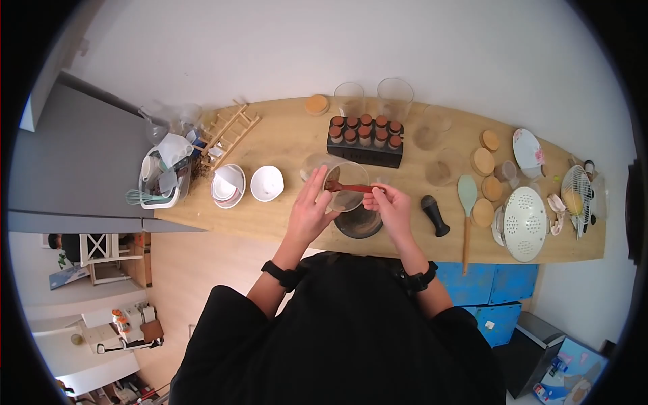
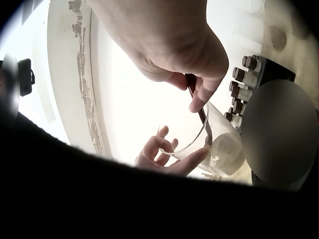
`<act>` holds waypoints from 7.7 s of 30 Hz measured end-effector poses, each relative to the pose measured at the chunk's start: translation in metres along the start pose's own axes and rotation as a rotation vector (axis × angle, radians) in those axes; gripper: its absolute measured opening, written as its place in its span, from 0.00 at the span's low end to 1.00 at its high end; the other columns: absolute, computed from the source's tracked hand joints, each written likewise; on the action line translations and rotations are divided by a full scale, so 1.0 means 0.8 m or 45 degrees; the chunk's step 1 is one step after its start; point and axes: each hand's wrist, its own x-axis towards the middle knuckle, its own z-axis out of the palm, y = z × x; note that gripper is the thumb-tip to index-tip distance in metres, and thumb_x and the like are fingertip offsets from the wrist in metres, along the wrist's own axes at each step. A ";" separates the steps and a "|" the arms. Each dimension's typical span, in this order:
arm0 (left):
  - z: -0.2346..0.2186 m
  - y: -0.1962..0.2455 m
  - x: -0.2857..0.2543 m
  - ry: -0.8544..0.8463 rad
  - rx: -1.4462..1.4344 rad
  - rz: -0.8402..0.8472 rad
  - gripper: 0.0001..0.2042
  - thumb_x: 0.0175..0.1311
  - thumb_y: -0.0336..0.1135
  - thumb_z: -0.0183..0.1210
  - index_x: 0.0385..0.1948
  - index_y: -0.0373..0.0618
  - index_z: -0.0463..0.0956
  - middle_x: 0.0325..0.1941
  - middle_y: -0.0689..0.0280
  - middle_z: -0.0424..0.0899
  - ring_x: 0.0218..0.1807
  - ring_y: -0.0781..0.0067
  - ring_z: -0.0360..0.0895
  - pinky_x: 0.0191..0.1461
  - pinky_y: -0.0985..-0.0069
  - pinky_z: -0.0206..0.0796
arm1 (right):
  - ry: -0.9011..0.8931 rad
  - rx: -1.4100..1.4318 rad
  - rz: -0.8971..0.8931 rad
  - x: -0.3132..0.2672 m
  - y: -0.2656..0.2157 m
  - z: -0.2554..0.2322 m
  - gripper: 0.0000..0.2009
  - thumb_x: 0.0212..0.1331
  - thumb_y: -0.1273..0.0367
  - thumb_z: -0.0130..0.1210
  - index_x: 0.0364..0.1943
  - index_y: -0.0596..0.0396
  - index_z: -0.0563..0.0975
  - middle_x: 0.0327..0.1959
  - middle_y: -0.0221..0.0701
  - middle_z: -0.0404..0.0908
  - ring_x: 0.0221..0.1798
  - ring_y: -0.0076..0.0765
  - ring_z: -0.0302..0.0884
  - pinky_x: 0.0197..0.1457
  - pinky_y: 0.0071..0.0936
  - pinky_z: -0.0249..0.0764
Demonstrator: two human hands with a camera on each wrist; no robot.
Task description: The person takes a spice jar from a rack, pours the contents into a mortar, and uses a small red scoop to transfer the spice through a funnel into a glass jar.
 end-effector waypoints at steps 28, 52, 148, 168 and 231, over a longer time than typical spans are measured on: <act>0.001 -0.025 -0.005 -0.006 -0.018 -0.058 0.22 0.32 0.30 0.72 0.25 0.42 0.65 0.66 0.51 0.60 0.63 0.47 0.64 0.55 0.63 0.68 | 0.084 -0.079 0.063 -0.004 -0.020 -0.001 0.12 0.64 0.69 0.49 0.43 0.66 0.74 0.33 0.35 0.79 0.32 0.25 0.78 0.37 0.21 0.77; 0.006 -0.015 0.018 -0.199 0.096 0.189 0.19 0.36 0.31 0.67 0.29 0.43 0.65 0.68 0.56 0.59 0.65 0.49 0.61 0.60 0.57 0.64 | -0.036 -0.020 0.201 0.033 0.030 0.007 0.13 0.64 0.72 0.46 0.47 0.70 0.72 0.36 0.43 0.79 0.35 0.33 0.81 0.41 0.25 0.79; 0.029 -0.104 -0.121 -0.575 -0.390 -0.817 0.17 0.58 0.40 0.57 0.47 0.47 0.71 0.34 0.60 0.84 0.32 0.62 0.82 0.37 0.68 0.73 | 0.490 -1.495 -0.616 -0.065 -0.020 -0.047 0.17 0.45 0.66 0.64 0.39 0.55 0.73 0.35 0.36 0.77 0.31 0.44 0.77 0.32 0.31 0.74; -0.006 -0.161 -0.141 -0.569 -0.409 -0.744 0.11 0.58 0.40 0.57 0.34 0.42 0.77 0.28 0.59 0.83 0.31 0.62 0.81 0.35 0.69 0.72 | 0.117 -2.021 -1.034 -0.022 0.059 0.037 0.16 0.43 0.59 0.64 0.37 0.45 0.74 0.27 0.28 0.71 0.19 0.39 0.71 0.24 0.29 0.70; 0.016 -0.168 -0.180 -0.805 -0.210 -0.844 0.12 0.55 0.42 0.55 0.34 0.45 0.78 0.27 0.56 0.82 0.34 0.55 0.80 0.41 0.64 0.71 | 0.229 -1.605 -0.063 0.019 0.070 0.008 0.19 0.48 0.52 0.57 0.41 0.46 0.76 0.32 0.43 0.81 0.40 0.54 0.77 0.43 0.43 0.73</act>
